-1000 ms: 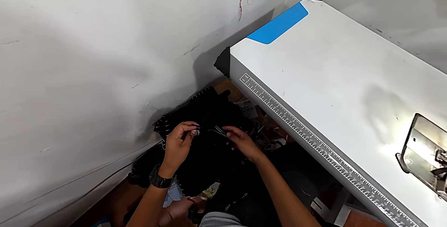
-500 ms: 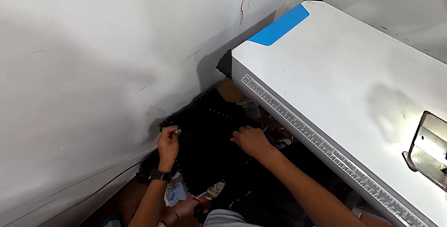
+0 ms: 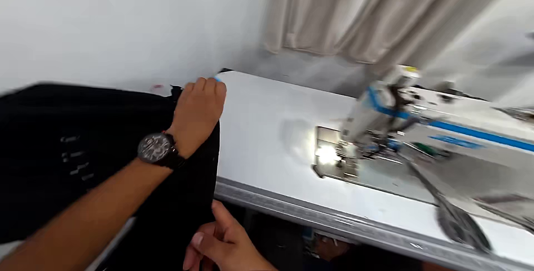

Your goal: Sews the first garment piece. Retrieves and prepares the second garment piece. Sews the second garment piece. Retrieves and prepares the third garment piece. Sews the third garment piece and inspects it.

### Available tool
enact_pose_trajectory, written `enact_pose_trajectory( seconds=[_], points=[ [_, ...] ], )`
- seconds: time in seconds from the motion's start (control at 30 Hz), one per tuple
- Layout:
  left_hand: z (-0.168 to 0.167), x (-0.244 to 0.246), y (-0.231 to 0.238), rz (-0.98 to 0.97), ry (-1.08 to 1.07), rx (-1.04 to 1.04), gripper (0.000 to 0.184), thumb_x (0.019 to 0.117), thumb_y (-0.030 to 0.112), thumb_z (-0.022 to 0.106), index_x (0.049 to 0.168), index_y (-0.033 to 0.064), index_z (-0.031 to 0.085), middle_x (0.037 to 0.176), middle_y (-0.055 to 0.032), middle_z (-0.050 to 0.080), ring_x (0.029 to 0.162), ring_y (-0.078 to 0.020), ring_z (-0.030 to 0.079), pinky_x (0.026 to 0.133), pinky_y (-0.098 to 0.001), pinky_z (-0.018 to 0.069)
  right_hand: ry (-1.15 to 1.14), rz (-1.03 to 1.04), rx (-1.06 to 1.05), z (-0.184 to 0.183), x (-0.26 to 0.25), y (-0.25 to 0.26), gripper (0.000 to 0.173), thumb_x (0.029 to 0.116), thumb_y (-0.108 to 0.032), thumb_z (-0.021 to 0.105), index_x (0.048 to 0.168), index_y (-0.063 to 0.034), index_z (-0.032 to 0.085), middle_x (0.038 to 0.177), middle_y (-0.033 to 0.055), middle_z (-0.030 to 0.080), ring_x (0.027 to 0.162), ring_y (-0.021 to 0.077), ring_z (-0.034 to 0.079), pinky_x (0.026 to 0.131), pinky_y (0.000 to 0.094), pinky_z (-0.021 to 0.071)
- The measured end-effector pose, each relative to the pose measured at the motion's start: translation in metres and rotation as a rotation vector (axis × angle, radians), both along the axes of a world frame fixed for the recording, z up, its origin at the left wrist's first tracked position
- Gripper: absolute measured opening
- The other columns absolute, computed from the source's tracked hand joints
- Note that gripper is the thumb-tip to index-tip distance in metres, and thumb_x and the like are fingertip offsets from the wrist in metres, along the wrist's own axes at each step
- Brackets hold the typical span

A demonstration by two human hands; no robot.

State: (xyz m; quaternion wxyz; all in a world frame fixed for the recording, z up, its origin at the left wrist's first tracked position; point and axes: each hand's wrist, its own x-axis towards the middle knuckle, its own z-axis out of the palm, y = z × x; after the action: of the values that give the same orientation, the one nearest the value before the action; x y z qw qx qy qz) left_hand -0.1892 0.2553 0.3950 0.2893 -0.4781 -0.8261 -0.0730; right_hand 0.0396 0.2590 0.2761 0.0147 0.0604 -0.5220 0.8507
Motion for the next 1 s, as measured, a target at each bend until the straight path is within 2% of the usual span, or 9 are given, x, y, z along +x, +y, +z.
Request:
enact_pose_trajectory(
  seconds=[0.1,0.17,0.23,0.3,0.43,0.73,0.83,0.9,1.0],
  points=[
    [-0.056,0.02,0.104,-0.196,-0.209,-0.227,0.019,0.0968,-0.007,0.053,0.114,-0.0109,0.06,0.109,-0.0311,0.064,0.107,-0.0508,0.063,0.086,-0.0643,0.0506,-0.198,-0.218,0.115,-0.001,0.034,0.037,0.06,0.1042,-0.006,0.047,0.156,0.0033,0.018,0.081,0.0052,0.069,0.064,0.0106,0.065,0.055,0.0266,0.0549],
    [-0.097,0.036,0.15,-0.281,-0.364,-0.306,0.022,0.0991,-0.005,0.052,0.119,-0.0087,0.06,0.116,-0.0287,0.064,0.114,-0.0472,0.062,0.092,-0.0629,0.0505,-0.339,-0.37,0.723,0.001,0.057,0.065,0.055,0.1036,-0.014,0.049,0.154,0.0047,0.038,0.077,0.0045,0.07,0.061,0.0153,0.067,0.057,0.0346,0.0575],
    [-0.117,0.044,0.174,-0.381,-0.394,-0.261,0.02,0.1023,-0.002,0.047,0.116,-0.0069,0.062,0.12,-0.0256,0.063,0.118,-0.044,0.06,0.095,-0.06,0.05,-0.307,-0.642,1.33,-0.004,0.066,0.086,0.043,0.0958,-0.018,0.057,0.137,-0.0137,0.068,0.075,0.0043,0.07,0.062,0.0218,0.068,0.051,0.0427,0.0546],
    [-0.123,0.042,0.181,-0.465,-0.323,-0.169,0.02,0.1029,0.0,0.047,0.108,-0.0045,0.066,0.125,-0.023,0.062,0.124,-0.0417,0.057,0.1,-0.059,0.0486,-0.206,-0.765,1.642,-0.011,0.056,0.113,0.037,0.0947,-0.026,0.062,0.13,-0.0245,0.073,0.095,0.0067,0.07,0.085,0.0259,0.069,0.062,0.042,0.0566],
    [-0.119,0.021,0.172,-0.665,-0.271,-0.153,0.016,0.1023,0.005,0.051,0.103,0.0026,0.068,0.113,-0.0165,0.068,0.117,-0.0373,0.062,0.094,-0.0589,0.0481,-0.033,-0.606,1.796,-0.029,0.029,0.161,0.048,0.1056,-0.052,0.043,0.136,-0.0236,0.067,0.149,0.0041,0.056,0.128,0.0291,0.056,0.099,0.0497,0.0478],
    [-0.122,-0.008,0.146,-1.012,-0.237,-0.341,0.031,0.1026,0.021,0.041,0.111,0.005,0.066,0.143,-0.0076,0.062,0.135,-0.0254,0.056,0.114,-0.0477,0.0428,0.075,-0.479,1.835,-0.024,0.069,0.161,0.05,0.1078,-0.046,0.038,0.146,-0.0192,0.057,0.155,-0.0049,0.052,0.126,0.0218,0.056,0.097,0.0438,0.0442],
    [-0.132,0.042,0.145,-1.033,-0.337,-0.272,0.05,0.0994,0.025,0.044,0.146,0.0114,0.055,0.137,-0.0053,0.064,0.127,-0.0239,0.059,0.109,-0.0457,0.0468,0.115,-0.488,1.595,-0.011,0.119,0.183,0.031,0.1068,-0.034,0.051,0.126,-0.0198,0.071,0.135,-0.005,0.067,0.117,0.0173,0.064,0.095,0.0401,0.0523],
    [-0.135,0.074,0.148,-1.061,-0.306,-0.281,0.052,0.0976,0.025,0.044,0.146,0.013,0.057,0.146,-0.0022,0.06,0.127,-0.0237,0.058,0.106,-0.044,0.0458,0.064,-0.691,1.514,-0.007,0.144,0.22,0.021,0.1029,-0.023,0.058,0.109,-0.0148,0.076,0.099,-0.0032,0.075,0.09,0.0112,0.071,0.078,0.0336,0.0601],
    [-0.136,0.099,0.159,-1.071,-0.311,-0.283,0.051,0.0946,0.027,0.047,0.14,0.0076,0.061,0.147,-0.0068,0.059,0.129,-0.0278,0.057,0.105,-0.0443,0.047,-0.066,-0.885,1.679,0.001,0.145,0.283,0.029,0.0965,-0.028,0.066,0.115,-0.0064,0.074,0.064,0.0012,0.063,0.051,0.0163,0.059,0.046,0.0375,0.0497]
  ],
)
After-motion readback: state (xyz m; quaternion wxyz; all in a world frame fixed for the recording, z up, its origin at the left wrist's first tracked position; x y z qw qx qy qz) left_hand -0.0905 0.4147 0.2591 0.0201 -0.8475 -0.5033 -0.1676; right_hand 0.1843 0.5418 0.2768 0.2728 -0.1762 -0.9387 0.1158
